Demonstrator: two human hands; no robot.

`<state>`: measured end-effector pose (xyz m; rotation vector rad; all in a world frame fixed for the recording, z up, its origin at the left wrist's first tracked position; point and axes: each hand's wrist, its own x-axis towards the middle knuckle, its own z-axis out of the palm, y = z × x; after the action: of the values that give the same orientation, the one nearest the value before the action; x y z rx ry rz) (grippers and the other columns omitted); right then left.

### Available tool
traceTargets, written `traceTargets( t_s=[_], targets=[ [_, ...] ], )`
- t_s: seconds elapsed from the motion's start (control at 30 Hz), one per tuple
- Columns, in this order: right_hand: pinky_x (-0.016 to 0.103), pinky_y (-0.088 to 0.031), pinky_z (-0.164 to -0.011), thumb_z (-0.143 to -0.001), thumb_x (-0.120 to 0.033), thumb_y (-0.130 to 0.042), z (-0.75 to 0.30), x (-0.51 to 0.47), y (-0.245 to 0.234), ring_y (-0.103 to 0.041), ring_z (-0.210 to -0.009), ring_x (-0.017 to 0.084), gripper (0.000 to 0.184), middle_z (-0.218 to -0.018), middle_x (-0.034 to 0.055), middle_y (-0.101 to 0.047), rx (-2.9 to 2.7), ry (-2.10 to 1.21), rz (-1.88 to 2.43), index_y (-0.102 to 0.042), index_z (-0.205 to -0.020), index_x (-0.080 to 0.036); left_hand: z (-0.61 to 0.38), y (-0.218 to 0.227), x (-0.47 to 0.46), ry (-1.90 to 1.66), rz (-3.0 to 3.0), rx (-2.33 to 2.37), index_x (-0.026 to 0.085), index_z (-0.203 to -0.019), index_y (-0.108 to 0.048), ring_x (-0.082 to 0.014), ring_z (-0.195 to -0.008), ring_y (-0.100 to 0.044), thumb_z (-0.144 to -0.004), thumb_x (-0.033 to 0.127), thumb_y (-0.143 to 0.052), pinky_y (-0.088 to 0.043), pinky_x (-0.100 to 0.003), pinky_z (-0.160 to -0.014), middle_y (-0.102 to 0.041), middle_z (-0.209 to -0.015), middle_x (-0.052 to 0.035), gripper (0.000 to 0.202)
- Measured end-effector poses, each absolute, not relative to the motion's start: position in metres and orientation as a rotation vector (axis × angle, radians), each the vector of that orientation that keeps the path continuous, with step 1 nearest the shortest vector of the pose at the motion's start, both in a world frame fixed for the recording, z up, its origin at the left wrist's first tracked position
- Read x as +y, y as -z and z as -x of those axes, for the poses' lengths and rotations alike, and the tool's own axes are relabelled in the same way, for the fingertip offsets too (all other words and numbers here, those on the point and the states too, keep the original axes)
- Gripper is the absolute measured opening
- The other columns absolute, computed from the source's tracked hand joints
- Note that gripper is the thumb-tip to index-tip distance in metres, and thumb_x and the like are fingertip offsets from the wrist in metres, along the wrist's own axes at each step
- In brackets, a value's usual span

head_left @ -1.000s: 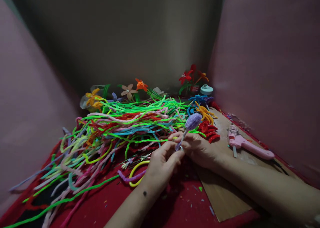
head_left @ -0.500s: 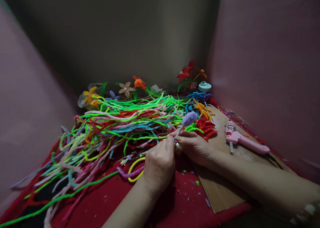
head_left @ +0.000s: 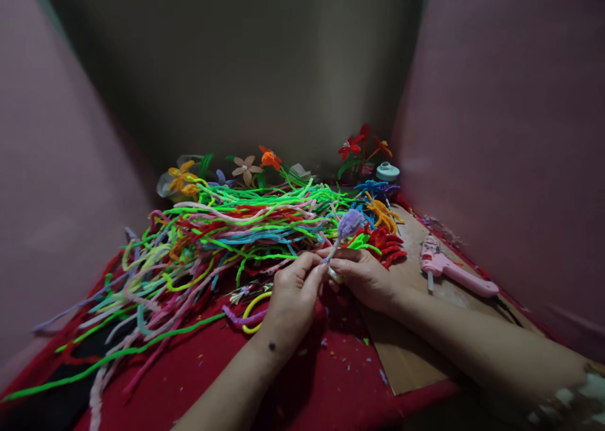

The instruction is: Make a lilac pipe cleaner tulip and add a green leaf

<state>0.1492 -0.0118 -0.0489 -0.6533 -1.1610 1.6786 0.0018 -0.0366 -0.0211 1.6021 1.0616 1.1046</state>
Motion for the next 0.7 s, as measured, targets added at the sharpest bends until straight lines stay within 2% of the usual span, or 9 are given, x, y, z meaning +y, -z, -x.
traceTargets(
  t_s=[0.13,0.23,0.47,0.53,0.63,0.7],
  targets=[
    [0.023,-0.036,-0.053,-0.074,-0.027,-0.067,-0.151,-0.009,0.054,-0.048,-0.053,0.009,0.031,-0.067,0.0005,-0.063,-1.195,-1.681,0.675,-0.069,-0.103,-0.017,-0.003,0.016,-0.037,-1.029,-1.294,0.964,0.014,-0.064,-0.056,-0.0045,-0.042,-0.033,-0.08,0.029,-0.057,-0.025,-0.017,-0.041,-0.045,-0.05,0.005,0.022],
    [0.026,-0.042,-0.059,-0.071,-0.027,-0.071,-0.151,-0.007,0.056,-0.054,-0.058,0.011,0.029,-0.077,0.0025,-0.067,-1.174,-1.69,0.653,-0.07,-0.098,-0.019,-0.001,0.012,-0.038,-0.933,-1.138,0.875,0.014,-0.065,-0.054,-0.0016,-0.034,-0.022,-0.079,0.03,-0.058,-0.015,-0.016,-0.035,-0.037,-0.044,0.0084,0.022],
    [0.025,-0.043,-0.061,-0.063,-0.024,-0.076,-0.152,-0.009,0.055,-0.056,-0.066,0.011,0.026,-0.093,0.0039,-0.066,-1.165,-1.673,0.631,-0.073,-0.089,-0.02,0.009,0.014,-0.034,-0.739,-0.974,0.684,0.015,-0.077,-0.055,-0.0014,-0.033,-0.014,-0.082,0.028,-0.056,-0.014,-0.014,-0.031,-0.034,-0.045,0.0095,0.014],
    [0.025,-0.043,-0.061,-0.064,-0.023,-0.075,-0.152,-0.009,0.055,-0.055,-0.063,0.01,0.024,-0.09,0.0033,-0.066,-1.181,-1.677,0.598,-0.074,-0.088,-0.021,0.01,0.014,-0.033,-0.694,-0.935,0.647,0.016,-0.079,-0.056,-0.0017,-0.034,-0.012,-0.081,0.027,-0.057,-0.015,-0.014,-0.03,-0.034,-0.046,0.0097,0.012],
    [0.024,-0.04,-0.058,-0.071,-0.022,-0.07,-0.152,-0.009,0.055,-0.051,-0.058,0.01,0.021,-0.069,0.0002,-0.062,-1.242,-1.638,0.574,-0.073,-0.091,-0.021,0.01,0.013,-0.032,-0.665,-0.946,0.657,0.016,-0.081,-0.056,-0.002,-0.035,-0.01,-0.081,0.029,-0.057,-0.014,-0.015,-0.031,-0.034,-0.047,0.01,0.013],
    [0.022,-0.038,-0.055,-0.074,-0.021,-0.067,-0.151,-0.009,0.055,-0.049,-0.057,0.009,0.02,-0.066,-0.0004,-0.06,-1.283,-1.57,0.607,-0.073,-0.093,-0.021,0.007,0.012,-0.033,-0.694,-1.024,0.738,0.016,-0.083,-0.057,-0.0022,-0.035,-0.011,-0.082,0.033,-0.055,-0.013,-0.016,-0.033,-0.033,-0.046,0.0102,0.016]
  ],
)
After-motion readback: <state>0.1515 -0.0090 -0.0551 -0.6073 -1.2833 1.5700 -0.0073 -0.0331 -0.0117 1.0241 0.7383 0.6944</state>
